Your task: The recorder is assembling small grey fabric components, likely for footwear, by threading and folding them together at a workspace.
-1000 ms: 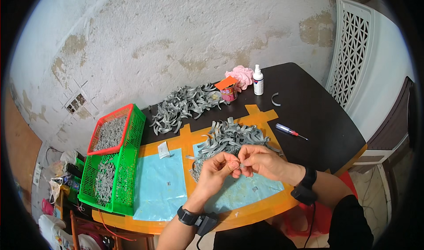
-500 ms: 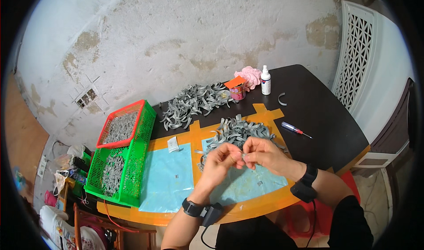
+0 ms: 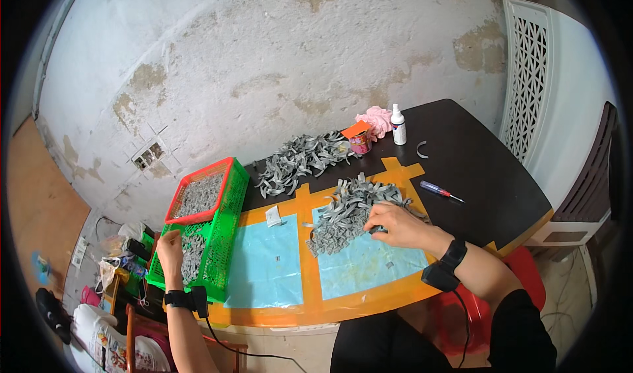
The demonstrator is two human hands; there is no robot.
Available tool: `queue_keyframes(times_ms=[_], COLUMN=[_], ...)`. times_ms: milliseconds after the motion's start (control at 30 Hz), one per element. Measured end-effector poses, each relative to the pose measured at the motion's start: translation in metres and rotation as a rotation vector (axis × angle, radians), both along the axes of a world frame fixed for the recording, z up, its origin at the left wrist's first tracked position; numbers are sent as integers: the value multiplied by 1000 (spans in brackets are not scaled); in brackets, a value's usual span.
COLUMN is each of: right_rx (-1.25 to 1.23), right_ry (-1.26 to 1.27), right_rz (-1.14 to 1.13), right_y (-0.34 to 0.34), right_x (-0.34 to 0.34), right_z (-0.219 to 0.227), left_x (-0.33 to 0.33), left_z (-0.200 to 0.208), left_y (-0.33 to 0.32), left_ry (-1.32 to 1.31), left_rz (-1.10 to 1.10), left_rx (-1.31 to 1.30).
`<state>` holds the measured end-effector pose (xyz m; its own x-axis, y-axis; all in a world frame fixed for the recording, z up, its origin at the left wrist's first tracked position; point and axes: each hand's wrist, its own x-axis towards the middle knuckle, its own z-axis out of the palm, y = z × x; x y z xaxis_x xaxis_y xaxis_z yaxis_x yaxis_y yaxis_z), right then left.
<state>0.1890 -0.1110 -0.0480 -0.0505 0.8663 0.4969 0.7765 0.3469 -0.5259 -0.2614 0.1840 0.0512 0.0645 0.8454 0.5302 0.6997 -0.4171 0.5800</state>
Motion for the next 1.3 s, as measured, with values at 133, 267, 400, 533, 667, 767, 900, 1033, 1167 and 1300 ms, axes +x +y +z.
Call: queue_keyframes(times_ms=[133,267,400,533,667,767,900,1033,1167,1300], right_rx=[21,119,183,60,-60,-63,-111,-165,-112,-106], right_ry=[-25,55,316,814,926,1138,1303,1356,1396,1441], right_rz=[-32,-76,-29,49,101,200,242,236,192,163], right_y=[4,0,0,3,-4,-4,-8,-9,-7,-4], right_x=[-3,-5,-3,0,2,0,-2,0,1,2], right_z=[-4,12,19,14,21,21,26,28,25,23], left_x=[49,163,228,250,255,256,258,266,281,286], left_z=[5,-14,-51,-77,-79,-82,-81,-62,-59,-66], left_y=[-37,-122,-178,-171,-174,-176,-173,-181,-184,-185], left_ry=[305,135,408,498,555,630,664,158,-485,-495], left_rz=[-109,-713,-955,-921,-885,-832,-795,-941,-1150,-1110], left_rx=[364,-188,-131,-8,69,279,319,-245,-972,-958])
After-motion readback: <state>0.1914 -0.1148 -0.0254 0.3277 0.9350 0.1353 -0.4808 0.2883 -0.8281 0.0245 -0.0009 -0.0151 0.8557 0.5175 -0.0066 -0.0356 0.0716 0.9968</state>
